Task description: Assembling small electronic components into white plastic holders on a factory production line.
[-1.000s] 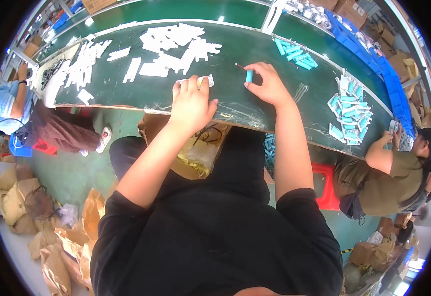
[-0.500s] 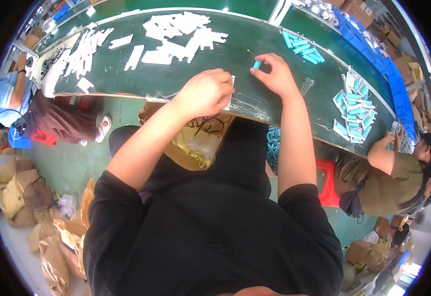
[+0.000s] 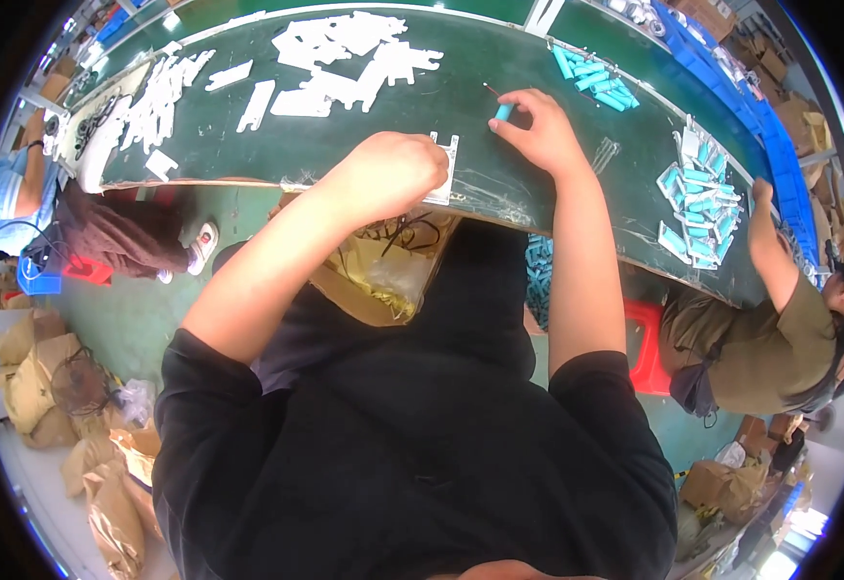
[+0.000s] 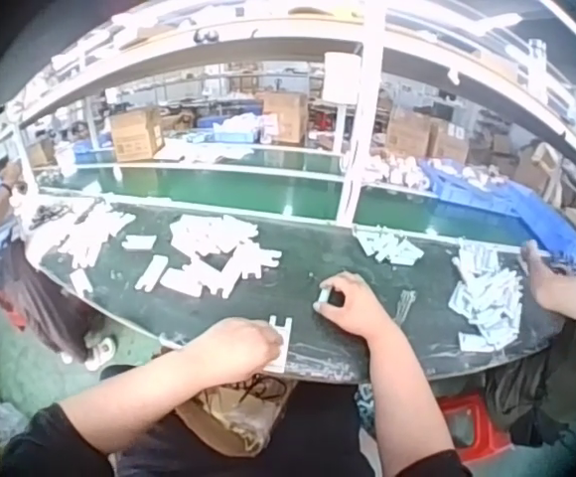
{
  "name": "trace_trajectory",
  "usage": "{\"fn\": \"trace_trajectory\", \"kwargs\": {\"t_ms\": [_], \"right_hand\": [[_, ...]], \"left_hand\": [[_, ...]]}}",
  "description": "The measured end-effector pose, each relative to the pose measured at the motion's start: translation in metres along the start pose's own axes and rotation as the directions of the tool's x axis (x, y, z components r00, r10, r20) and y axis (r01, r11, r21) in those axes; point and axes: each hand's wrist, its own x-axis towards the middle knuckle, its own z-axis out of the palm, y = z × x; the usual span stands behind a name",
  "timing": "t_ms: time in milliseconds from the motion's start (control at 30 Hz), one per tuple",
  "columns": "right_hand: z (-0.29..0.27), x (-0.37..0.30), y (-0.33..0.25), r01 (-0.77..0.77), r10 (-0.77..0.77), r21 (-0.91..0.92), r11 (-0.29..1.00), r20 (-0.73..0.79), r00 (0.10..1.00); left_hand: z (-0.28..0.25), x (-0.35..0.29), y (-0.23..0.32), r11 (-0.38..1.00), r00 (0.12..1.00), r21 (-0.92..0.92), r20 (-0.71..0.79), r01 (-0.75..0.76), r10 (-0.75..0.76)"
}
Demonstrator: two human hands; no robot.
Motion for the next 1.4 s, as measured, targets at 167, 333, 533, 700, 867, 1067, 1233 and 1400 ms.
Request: {"fn": "trace_trajectory", "kwargs": {"t_ms": [167, 333, 533, 700, 867, 1067, 1233, 1400], "right_hand": [[0.001, 0.000, 0.001, 0.005, -0.005, -0.010, 1.000, -0.002, 1.000], [0.000, -0.001, -0.003, -0.029, 0.030, -0.009, 1.000, 0.011, 1.000], [-0.001, -0.001, 0.000, -0.038, 0.038, -0.017, 0.999, 0.006, 0.999], [0.000, 0.000, -0.001, -0.063, 0.062, 0.015, 0.998, 0.041, 0.997], [-0.002, 0.000, -0.002, -0.043, 0.043, 0.008, 0.999, 0.030, 0.999], [-0.002, 0.000, 0.001, -0.037, 0.038, -0.026, 0.999, 0.027, 0.999], [-0.003, 0.000, -0.002, -0.048, 0.049, -0.023, 0.999, 0.022, 0.999], [-0.001, 0.000, -0.001, -0.056, 0.055, 0.000, 0.998, 0.031, 0.998]], "left_hand": [[0.000, 0.004, -0.001, 0.991, 0.994, 0.077, -0.018, -0.106, 0.108], [0.002, 0.009, -0.006, 0.990, 0.993, 0.077, 0.003, -0.117, 0.117], [0.011, 0.009, -0.021, 0.985, 0.995, -0.143, -0.056, -0.095, 0.087], [-0.001, 0.007, -0.014, 0.975, 0.997, -0.210, -0.010, -0.073, 0.072], [-0.006, 0.015, -0.004, 0.994, 0.994, 0.039, 0.050, -0.104, 0.102], [-0.005, 0.017, -0.005, 0.987, 0.987, 0.014, 0.038, -0.159, 0.158], [0.011, 0.015, -0.017, 0.985, 0.982, 0.006, -0.082, -0.170, 0.170], [0.033, 0.010, -0.016, 0.993, 0.978, -0.118, -0.207, -0.016, -0.009]]}}
